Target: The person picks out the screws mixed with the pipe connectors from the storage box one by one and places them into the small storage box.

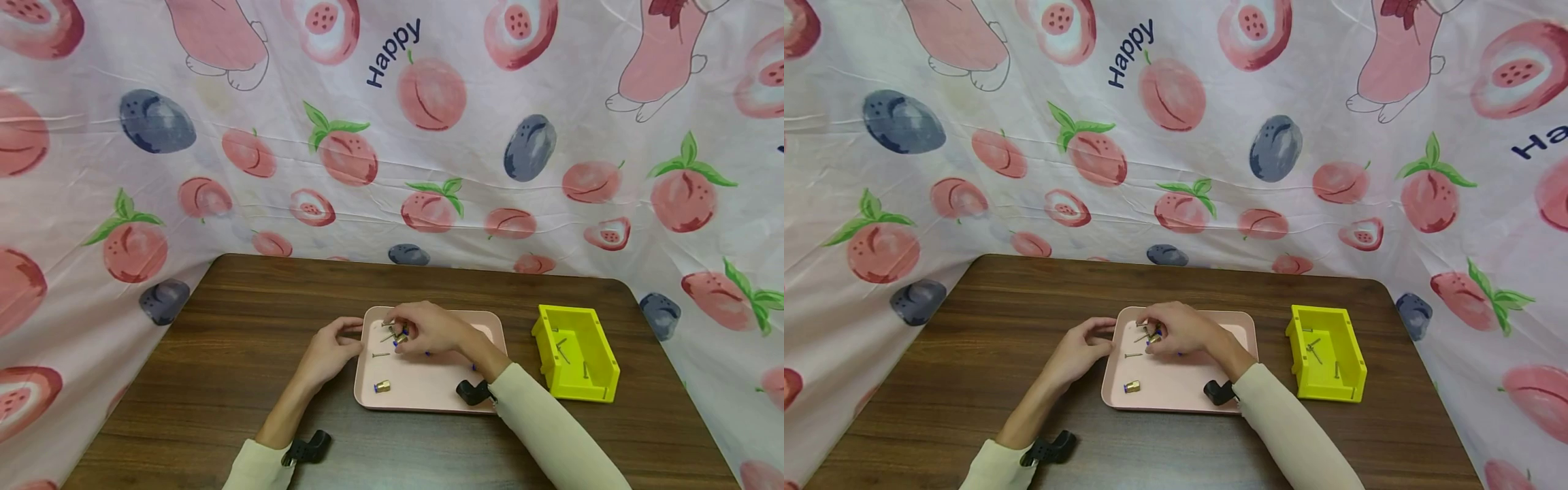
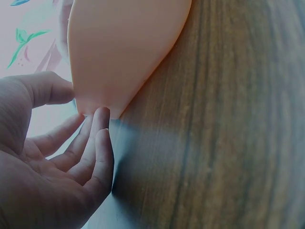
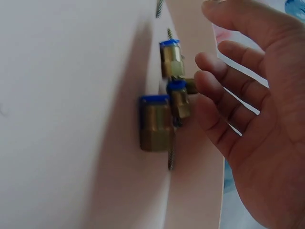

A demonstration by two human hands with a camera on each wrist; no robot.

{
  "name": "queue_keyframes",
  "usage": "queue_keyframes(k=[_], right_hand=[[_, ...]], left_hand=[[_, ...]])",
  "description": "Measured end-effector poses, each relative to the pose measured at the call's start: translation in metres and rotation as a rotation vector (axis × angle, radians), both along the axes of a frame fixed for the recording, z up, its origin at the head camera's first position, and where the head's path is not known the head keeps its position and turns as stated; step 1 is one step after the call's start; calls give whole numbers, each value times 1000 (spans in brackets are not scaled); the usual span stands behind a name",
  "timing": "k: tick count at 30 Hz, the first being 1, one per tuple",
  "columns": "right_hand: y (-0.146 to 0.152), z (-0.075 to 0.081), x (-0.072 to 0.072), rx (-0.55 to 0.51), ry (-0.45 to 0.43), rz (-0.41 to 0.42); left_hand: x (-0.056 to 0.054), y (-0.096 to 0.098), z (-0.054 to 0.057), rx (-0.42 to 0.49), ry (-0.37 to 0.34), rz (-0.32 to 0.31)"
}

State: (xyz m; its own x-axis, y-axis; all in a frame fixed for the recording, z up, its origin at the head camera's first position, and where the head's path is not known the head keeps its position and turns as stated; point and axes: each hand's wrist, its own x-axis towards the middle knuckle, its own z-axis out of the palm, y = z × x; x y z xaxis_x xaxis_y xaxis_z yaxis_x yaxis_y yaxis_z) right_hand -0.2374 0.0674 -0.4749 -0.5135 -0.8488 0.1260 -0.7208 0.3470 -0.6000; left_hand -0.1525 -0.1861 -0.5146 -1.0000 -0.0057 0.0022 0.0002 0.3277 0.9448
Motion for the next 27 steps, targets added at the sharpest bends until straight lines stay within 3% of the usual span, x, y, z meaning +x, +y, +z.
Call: queue_keyframes(k=[14,27], right_hand=[[-20,-14,0,69,127,60],[-29,-18,5,121,199,-12]], left_hand=[[-1,-2,0,33,-7,-20],[-1,-2,-2,12,-12,-13]])
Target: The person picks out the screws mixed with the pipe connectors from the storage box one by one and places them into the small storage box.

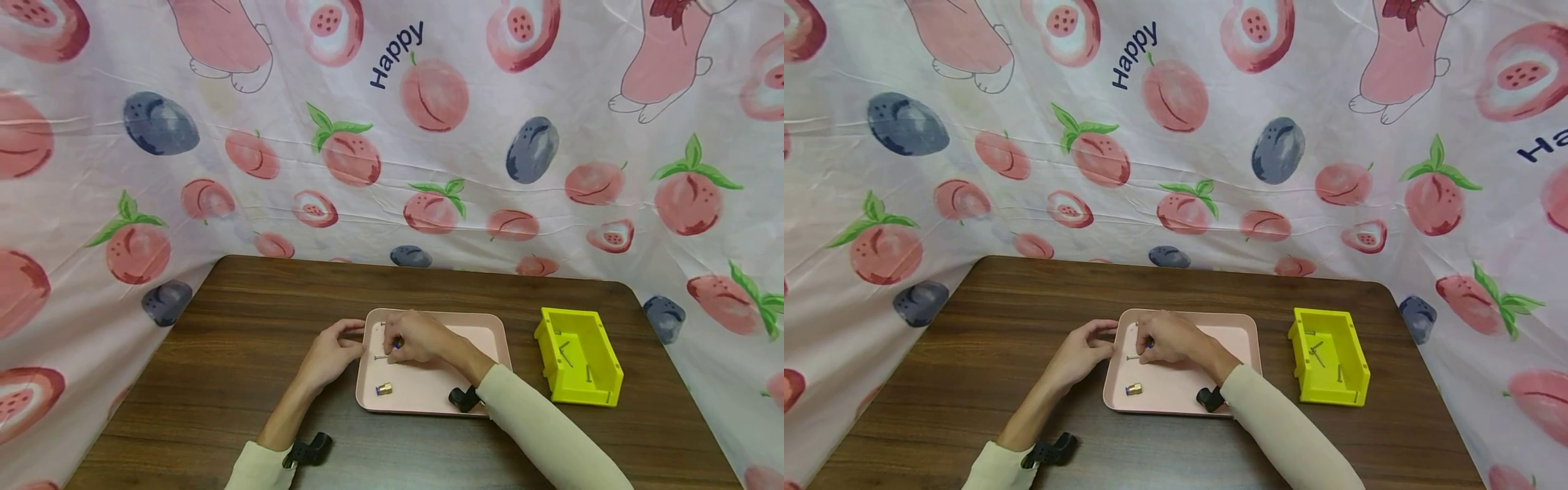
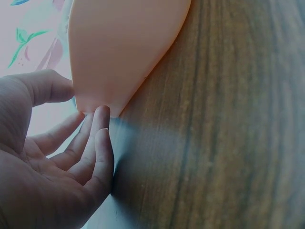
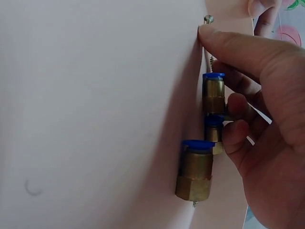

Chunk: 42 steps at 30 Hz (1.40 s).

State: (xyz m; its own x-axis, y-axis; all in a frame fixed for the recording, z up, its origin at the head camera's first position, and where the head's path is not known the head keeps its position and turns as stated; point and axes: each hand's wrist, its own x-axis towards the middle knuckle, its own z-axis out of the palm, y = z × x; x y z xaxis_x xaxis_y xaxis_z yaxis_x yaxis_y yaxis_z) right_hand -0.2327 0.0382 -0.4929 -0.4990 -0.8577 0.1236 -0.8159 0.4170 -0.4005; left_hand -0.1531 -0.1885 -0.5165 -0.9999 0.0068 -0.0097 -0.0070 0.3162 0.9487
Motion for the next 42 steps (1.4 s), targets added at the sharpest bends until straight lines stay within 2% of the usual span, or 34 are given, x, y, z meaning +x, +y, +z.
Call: queue_keyframes(k=[8,21,32,42], right_hand=[[1,1,3,-10,-9,-24],[2,-2,0,-16,19,10],[5,-4,-2,-77,-55,27],[7,-4,-10,-188,-148,127]], left_hand=[[0,1,0,-4,4,1],[1,1,1,-3,4,-2],[0,1,-1,0,5,-2],[-2,1,1,-3,1,-2]])
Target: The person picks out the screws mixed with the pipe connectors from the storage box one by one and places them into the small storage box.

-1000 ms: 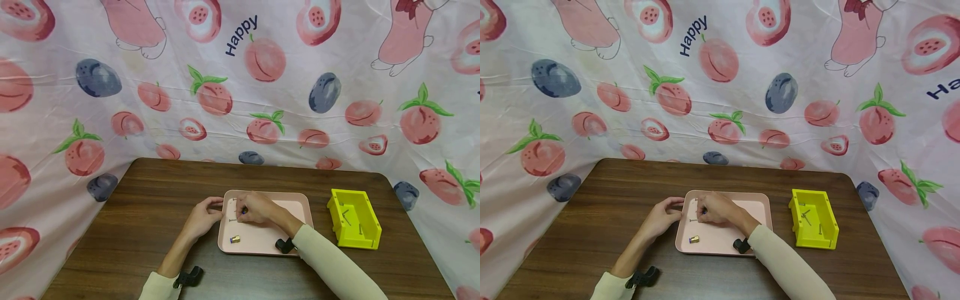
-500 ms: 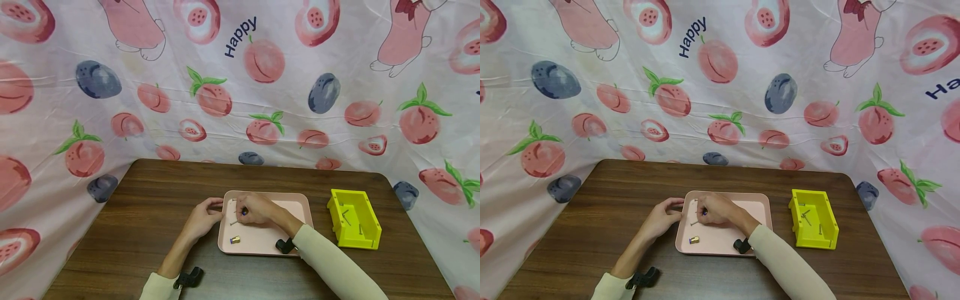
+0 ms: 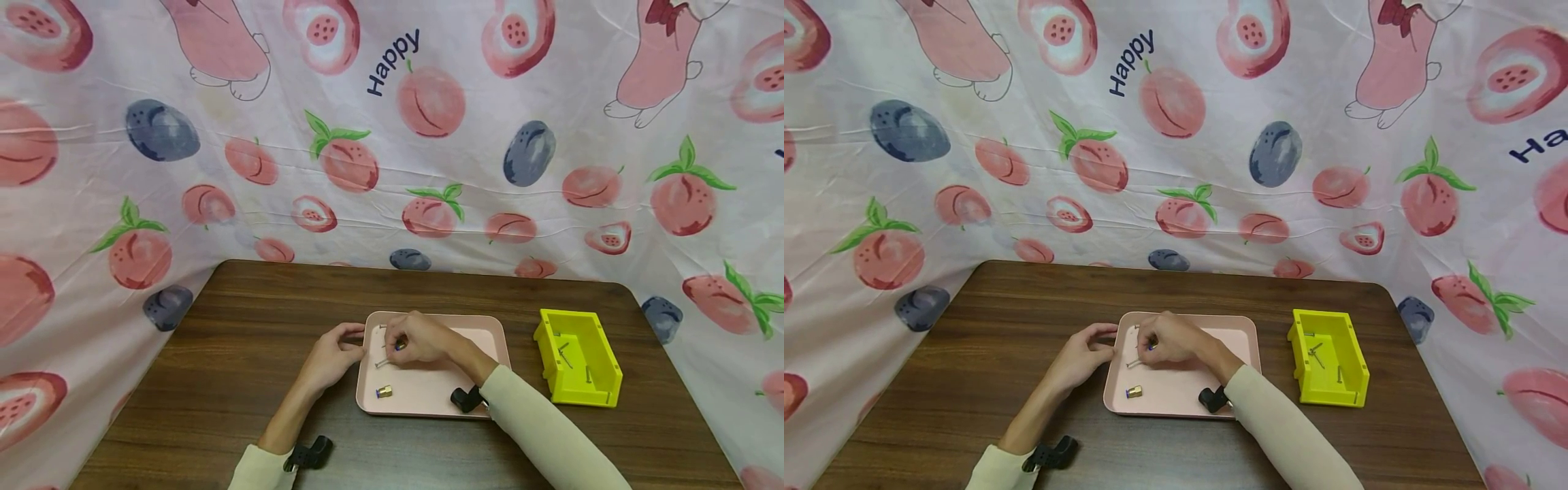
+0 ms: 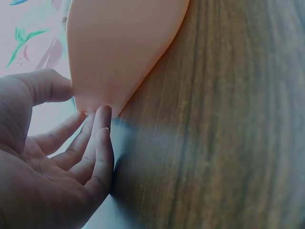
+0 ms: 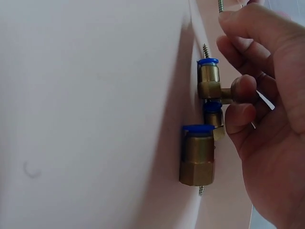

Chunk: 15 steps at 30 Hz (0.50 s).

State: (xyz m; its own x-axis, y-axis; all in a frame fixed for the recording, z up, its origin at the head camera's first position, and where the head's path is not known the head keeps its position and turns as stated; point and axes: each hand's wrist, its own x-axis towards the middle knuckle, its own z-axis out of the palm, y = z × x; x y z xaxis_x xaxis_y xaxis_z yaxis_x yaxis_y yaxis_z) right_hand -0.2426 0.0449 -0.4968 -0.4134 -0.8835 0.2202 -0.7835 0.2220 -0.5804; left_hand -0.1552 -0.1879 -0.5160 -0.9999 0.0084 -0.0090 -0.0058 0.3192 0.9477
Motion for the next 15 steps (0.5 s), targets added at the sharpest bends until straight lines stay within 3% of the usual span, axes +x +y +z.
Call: queue_keyframes(k=[15], right_hand=[[4,4,-5,-59,-112,1]], left_hand=[[1,0,2,-9,1,-5]])
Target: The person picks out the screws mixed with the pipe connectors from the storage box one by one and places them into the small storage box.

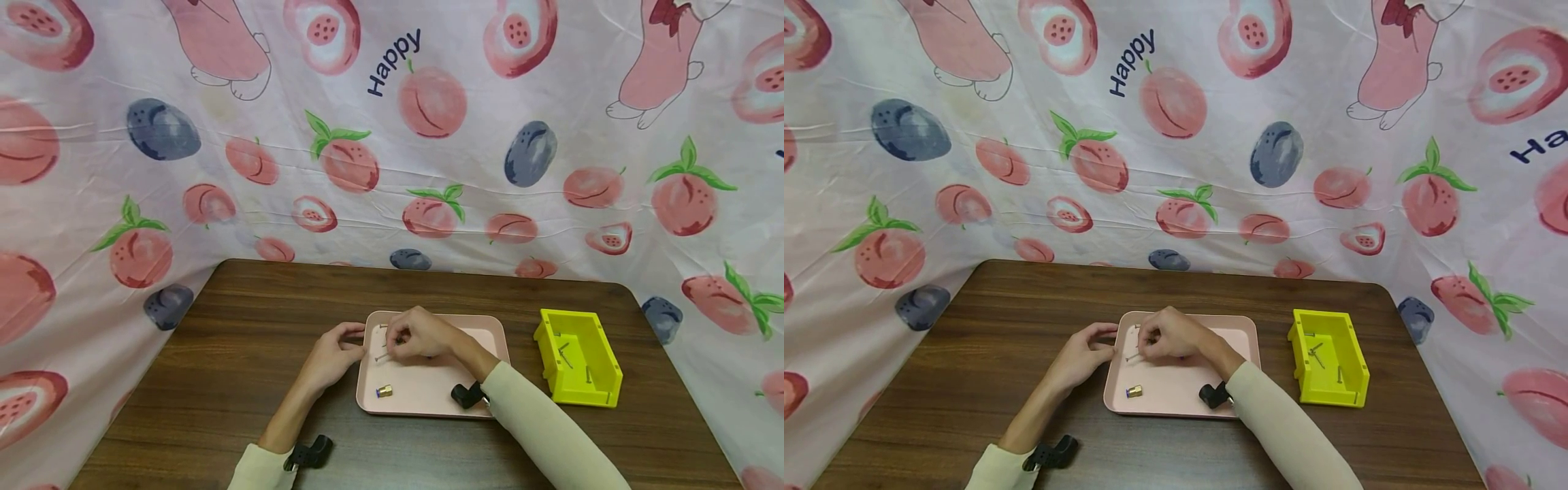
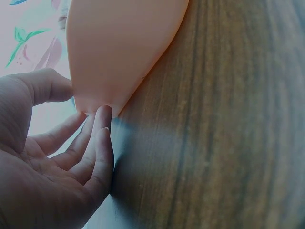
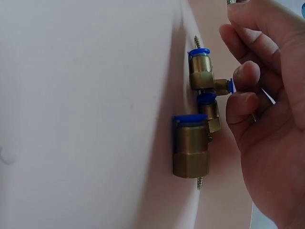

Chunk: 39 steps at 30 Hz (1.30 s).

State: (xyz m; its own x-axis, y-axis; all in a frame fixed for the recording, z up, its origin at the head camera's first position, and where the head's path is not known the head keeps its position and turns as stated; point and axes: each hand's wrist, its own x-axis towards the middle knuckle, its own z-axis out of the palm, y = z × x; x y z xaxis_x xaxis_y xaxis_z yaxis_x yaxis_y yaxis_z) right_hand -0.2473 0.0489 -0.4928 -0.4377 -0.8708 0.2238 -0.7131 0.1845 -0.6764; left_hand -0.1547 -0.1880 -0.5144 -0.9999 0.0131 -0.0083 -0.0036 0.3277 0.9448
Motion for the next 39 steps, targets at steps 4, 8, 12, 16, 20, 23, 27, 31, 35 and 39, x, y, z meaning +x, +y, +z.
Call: queue_keyframes(k=[4,8,12,16,20,23,27,31,35,39], right_hand=[[1,0,-1,-4,-10,-21],[1,1,-1,-6,-18,-34],[4,3,0,-29,-32,-40],[8,6,0,-46,-41,-42],[13,9,-1,-46,-51,-60],[19,11,-2,-47,-59,-80],[27,16,-3,-43,-32,-100],[37,20,-5,-32,-6,-126],[47,24,-7,-31,9,-143],[58,28,-9,-35,22,-160]], left_hand=[[0,1,0,-1,-1,2],[1,1,1,-3,-1,4],[1,1,1,-1,-3,3],[0,1,0,0,2,4],[0,1,0,-2,4,3],[0,1,0,-8,6,3],[0,1,1,-12,11,5],[0,2,2,-7,13,9],[0,2,2,-5,8,10],[0,2,1,-4,9,9]])
